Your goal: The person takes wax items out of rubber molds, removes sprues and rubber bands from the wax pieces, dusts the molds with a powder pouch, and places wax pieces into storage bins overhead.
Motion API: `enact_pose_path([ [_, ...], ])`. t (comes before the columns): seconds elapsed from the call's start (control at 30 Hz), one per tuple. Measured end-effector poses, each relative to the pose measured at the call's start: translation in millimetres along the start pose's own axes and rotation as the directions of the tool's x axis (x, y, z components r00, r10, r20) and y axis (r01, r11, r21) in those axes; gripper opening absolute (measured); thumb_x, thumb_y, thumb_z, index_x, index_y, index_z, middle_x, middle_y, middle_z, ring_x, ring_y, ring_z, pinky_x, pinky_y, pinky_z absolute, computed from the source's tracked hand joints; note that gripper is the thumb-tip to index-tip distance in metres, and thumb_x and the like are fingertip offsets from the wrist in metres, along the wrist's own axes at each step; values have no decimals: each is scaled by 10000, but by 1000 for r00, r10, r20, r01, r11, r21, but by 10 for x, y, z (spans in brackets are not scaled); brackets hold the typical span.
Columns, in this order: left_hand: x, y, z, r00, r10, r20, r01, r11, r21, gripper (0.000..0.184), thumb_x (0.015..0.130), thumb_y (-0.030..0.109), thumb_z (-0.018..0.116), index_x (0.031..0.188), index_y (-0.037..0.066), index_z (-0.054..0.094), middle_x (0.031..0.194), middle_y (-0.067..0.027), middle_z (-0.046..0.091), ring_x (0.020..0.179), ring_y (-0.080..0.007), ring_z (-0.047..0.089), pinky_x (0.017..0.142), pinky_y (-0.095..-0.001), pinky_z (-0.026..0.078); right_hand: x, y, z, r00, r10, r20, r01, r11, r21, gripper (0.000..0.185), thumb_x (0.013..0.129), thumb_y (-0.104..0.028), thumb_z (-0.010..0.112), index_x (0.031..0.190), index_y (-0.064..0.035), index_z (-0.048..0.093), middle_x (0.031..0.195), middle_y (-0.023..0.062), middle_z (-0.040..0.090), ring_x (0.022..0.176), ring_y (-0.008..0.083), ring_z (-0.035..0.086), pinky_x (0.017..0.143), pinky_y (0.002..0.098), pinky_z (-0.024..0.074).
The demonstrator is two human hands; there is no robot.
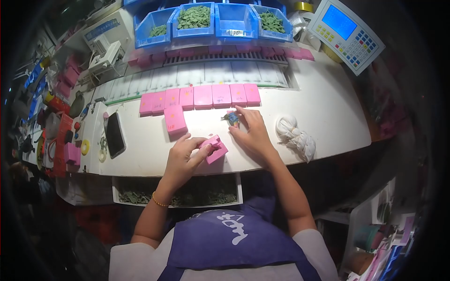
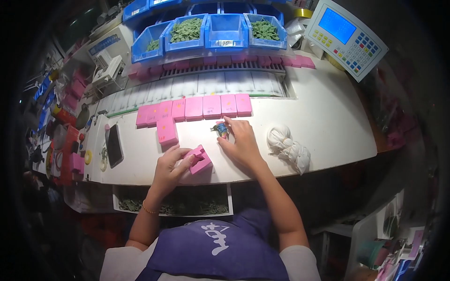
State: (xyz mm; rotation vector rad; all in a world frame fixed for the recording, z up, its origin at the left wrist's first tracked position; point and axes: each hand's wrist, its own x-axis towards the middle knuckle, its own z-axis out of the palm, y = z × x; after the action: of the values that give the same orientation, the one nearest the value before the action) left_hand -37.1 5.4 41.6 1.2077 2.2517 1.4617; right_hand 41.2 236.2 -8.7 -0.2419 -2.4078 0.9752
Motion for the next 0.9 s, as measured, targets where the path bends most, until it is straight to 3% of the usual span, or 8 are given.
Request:
enact_pose_path([
  [0.13, -55, 63, 33, 988, -145, 49, 150, 978, -146, 286, 950, 241, 644, 1081, -9, 686, 1005, -167, 718, 874, -298, 681, 1004, -465, 446, -53, 20, -44, 985, -170, -18, 168, 980, -106, 355, 850, -107, 695, 1189, -12, 651, 996, 128, 666, 988, 312, 567, 892, 392, 460],
  [0.33, -244, 215, 57, 857, 412, -310, -296, 886, 358, 295, 980, 115, 579, 1239, -26, 606, 1231, -239, 642, 1141, -322, 632, 939, -379, 502, -111, 21, -31, 978, -42, -204, 32, 998, -53, 250, 926, -98, 645, 1151, 9, 665, 983, 104, 699, 891, 276, 626, 830, 367, 501],
  [0.43, -458, 350, 131, 908, 355, -221, -355, 934, 39, 310, 1003, 124, 548, 1265, -38, 578, 1254, -250, 625, 1148, -319, 618, 960, -374, 494, -210, -292, -104, 874, 486, 11, -331, 579, 745, 255, 961, -104, 632, 1171, 38, 659, 1059, 111, 711, 903, 190, 652, 830, 322, 519],
  [0.57, -290, 476, 191, 986, -121, -118, 17, 769, -639, 411, 987, 85, 589, 1371, -42, 516, 1278, -180, 622, 1131, -224, 621, 956, -346, 509, -452, -877, -446, 885, 291, 364, -436, 238, 868, 331, 1002, -106, 571, 1298, 33, 515, 1066, 144, 691, 915, 168, 664, 852, 322, 532],
  [0.6, -252, 483, 190, 997, -62, -54, 12, 761, -648, 450, 1010, 119, 573, 1421, -31, 470, 1322, -133, 598, 1122, -179, 616, 953, -327, 509, -498, -869, -457, 881, 233, 412, -453, 165, 876, 344, 1000, -104, 575, 1304, 12, 461, 1065, 160, 684, 925, 180, 671, 839, 324, 543],
  [0.7, -242, 506, 295, 974, -121, 190, 224, 582, -781, 449, 1009, 147, 589, 1413, -21, 485, 1312, -111, 603, 1124, -160, 608, 970, -317, 500, -595, -1102, -370, 879, 328, 346, -421, 191, 887, 373, 983, -76, 603, 1311, 12, 446, 1030, 160, 689, 944, 197, 672, 838, 307, 530],
  [0.83, -235, 490, 293, 965, -190, 179, 254, 536, -805, 386, 1023, 222, 573, 1341, 3, 562, 1225, -107, 650, 1108, -162, 625, 946, -308, 518, -658, -1173, -498, 998, -23, 52, 3, 934, 356, 168, 967, -104, 646, 1102, -5, 631, 894, 97, 720, 840, 147, 694, 740, 287, 550],
  [0.9, -207, 523, 191, 936, -175, 305, 352, 475, -807, 406, 1035, 297, 542, 1332, 20, 545, 1099, -143, 681, 867, -157, 678, 747, -257, 548, -659, -1084, -643, 973, 223, 53, -221, 848, 481, 143, 917, -74, 695, 1047, -16, 710, 826, 77, 706, 708, 158, 671, 678, 282, 535],
])
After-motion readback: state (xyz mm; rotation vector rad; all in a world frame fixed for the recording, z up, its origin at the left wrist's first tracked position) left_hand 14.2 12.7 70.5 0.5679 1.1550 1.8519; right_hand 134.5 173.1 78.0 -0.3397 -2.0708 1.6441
